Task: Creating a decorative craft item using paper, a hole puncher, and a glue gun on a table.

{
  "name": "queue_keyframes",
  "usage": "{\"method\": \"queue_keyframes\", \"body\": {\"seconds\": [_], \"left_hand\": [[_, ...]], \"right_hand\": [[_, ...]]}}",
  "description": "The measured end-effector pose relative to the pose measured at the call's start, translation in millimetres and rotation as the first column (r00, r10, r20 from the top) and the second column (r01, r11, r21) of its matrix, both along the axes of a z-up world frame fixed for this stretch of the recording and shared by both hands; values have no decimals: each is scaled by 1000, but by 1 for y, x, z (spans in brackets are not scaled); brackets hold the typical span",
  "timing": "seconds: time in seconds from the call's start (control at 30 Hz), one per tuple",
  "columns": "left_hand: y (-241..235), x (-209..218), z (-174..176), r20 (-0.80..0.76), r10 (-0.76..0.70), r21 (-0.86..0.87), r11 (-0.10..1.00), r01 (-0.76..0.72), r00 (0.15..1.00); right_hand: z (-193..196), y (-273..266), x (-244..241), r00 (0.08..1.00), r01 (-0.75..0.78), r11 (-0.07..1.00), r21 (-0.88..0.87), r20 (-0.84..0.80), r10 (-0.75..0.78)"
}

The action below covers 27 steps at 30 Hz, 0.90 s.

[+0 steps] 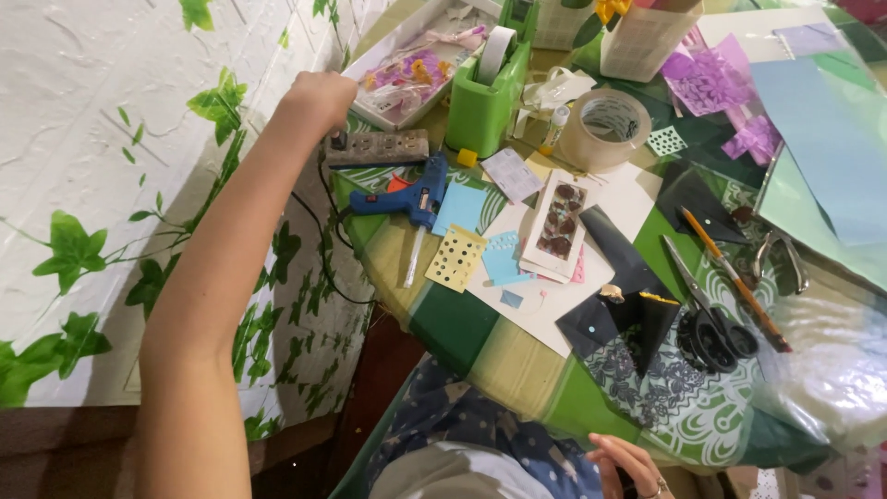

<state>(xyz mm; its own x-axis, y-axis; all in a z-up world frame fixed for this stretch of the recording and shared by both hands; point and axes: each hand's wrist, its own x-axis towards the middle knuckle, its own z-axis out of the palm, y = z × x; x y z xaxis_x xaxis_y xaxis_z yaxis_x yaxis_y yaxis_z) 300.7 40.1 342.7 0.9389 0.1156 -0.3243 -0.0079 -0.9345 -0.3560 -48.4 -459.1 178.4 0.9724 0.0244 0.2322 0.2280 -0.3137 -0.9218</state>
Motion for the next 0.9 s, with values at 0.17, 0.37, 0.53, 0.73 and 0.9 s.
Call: {"method": "queue_keyframes", "body": {"seconds": [0.17,0.37,0.53,0.73,0.9], "left_hand": [[-1,-23,13,9,87,-151,985,-85,996],[9,-15,-5,38,-18,-80,997,21,999],[6,-15,-6,42,14,-161,987,-7,999],[8,-14,-9,94,-12,-152,988,26,996],[9,-15,-14,68,-22,-88,996,28,997]], "right_hand": [[30,13,2,1000,7,998,-55,11,-6],[60,30,4,999,-7,977,-214,40,16],[51,24,4,998,-50,975,-215,35,59],[66,38,3,993,108,978,-178,60,-99],[84,37,4,993,112,977,-179,66,-102]]}}
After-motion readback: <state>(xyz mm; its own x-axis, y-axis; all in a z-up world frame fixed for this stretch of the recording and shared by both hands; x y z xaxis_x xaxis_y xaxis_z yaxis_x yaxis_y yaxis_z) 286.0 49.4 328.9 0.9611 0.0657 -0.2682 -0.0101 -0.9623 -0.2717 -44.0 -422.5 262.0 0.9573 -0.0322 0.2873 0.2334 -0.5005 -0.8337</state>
